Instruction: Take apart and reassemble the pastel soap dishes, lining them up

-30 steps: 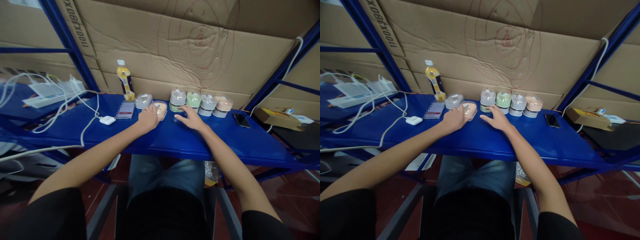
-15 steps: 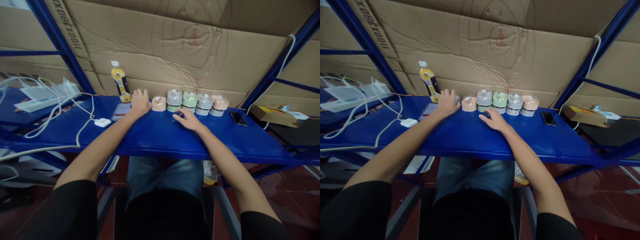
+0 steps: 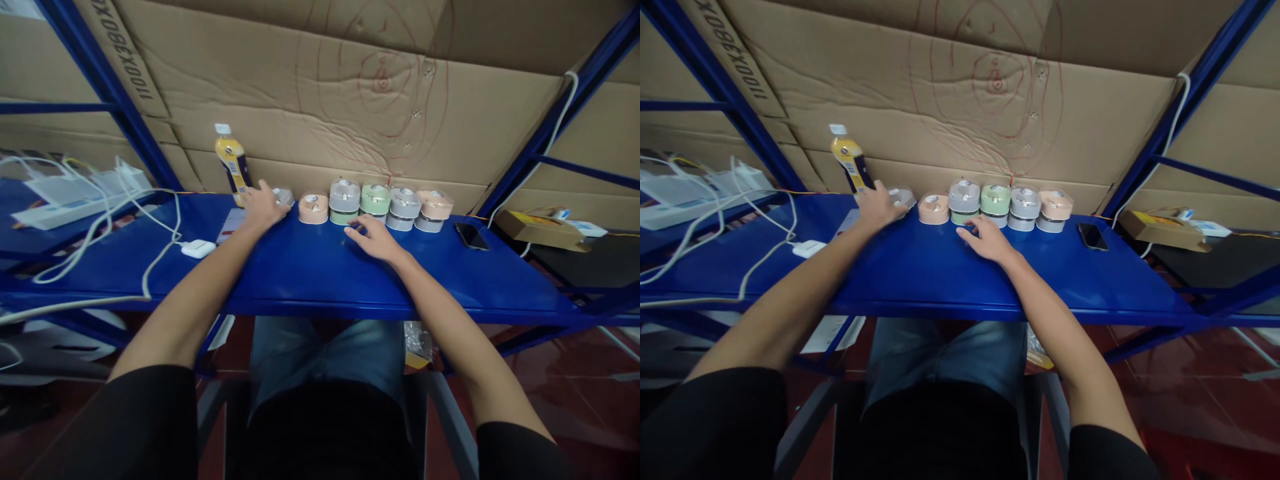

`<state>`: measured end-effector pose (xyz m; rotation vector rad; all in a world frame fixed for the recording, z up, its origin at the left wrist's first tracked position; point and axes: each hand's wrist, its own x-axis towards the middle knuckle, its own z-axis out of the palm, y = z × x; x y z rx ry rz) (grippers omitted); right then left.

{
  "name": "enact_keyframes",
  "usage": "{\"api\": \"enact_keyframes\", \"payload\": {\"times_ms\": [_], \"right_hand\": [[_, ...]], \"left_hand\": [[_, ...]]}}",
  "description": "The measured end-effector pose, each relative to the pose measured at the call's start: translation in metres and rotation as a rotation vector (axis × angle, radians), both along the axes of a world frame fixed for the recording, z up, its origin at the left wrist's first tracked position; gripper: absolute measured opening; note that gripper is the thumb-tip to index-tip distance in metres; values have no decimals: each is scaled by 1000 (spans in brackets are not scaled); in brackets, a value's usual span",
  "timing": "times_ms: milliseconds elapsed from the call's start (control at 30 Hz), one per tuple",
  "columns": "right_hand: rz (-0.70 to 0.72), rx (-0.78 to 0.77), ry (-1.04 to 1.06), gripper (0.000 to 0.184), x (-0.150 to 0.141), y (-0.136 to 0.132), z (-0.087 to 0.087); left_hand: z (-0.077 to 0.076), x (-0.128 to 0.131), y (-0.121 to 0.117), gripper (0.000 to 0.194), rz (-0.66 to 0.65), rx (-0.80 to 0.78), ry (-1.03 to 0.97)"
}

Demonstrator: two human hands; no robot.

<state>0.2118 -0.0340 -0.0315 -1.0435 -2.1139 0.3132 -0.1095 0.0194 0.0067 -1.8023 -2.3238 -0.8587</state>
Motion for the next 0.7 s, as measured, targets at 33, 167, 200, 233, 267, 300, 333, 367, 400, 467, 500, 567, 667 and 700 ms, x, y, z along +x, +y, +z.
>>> {"api": "enact_keyframes", "payload": {"times_ms": [33,167,200,233,267,300,333,367,400,467,500,567,667,700], "right_hand": [[-11,7,10,46,0,-2,3],[-56,98,91,54,-2,-13,17],[-45,128,105,61,-1,-17,20],[-22,153,105,71,-1,-20,23],[12,168,87,83,-1,-22,25],[52,170,52,95,-1,-25,27],[93,159,6,105,0,-27,27],[131,138,-45,113,0,-28,27],[164,108,-90,119,1,-29,26],[214,35,-148,121,2,-31,25],[231,2,-160,120,3,-31,24],[237,-39,-168,114,4,-32,24],[185,-46,-174,107,7,-33,23],[165,-49,-169,105,9,-34,23]], "left_hand": [[1,-3,-8,85,-38,45,-12],[-4,-3,-42,94,-323,248,-50],[-7,2,-51,97,-432,278,-56],[-11,9,-58,99,-552,292,-57],[-16,17,-65,99,-678,295,-58],[-20,26,-70,97,-801,289,-57],[-24,35,-75,97,-915,274,-60],[-28,44,-78,99,-1022,247,-67],[-31,51,-80,101,-1111,216,-81],[-37,64,-80,104,-1233,164,-124],[-40,68,-80,105,-1264,149,-157],[-44,74,-77,106,-1281,129,-225],[-50,79,-76,108,-1256,83,-309],[-52,79,-76,108,-1243,66,-322]]}}
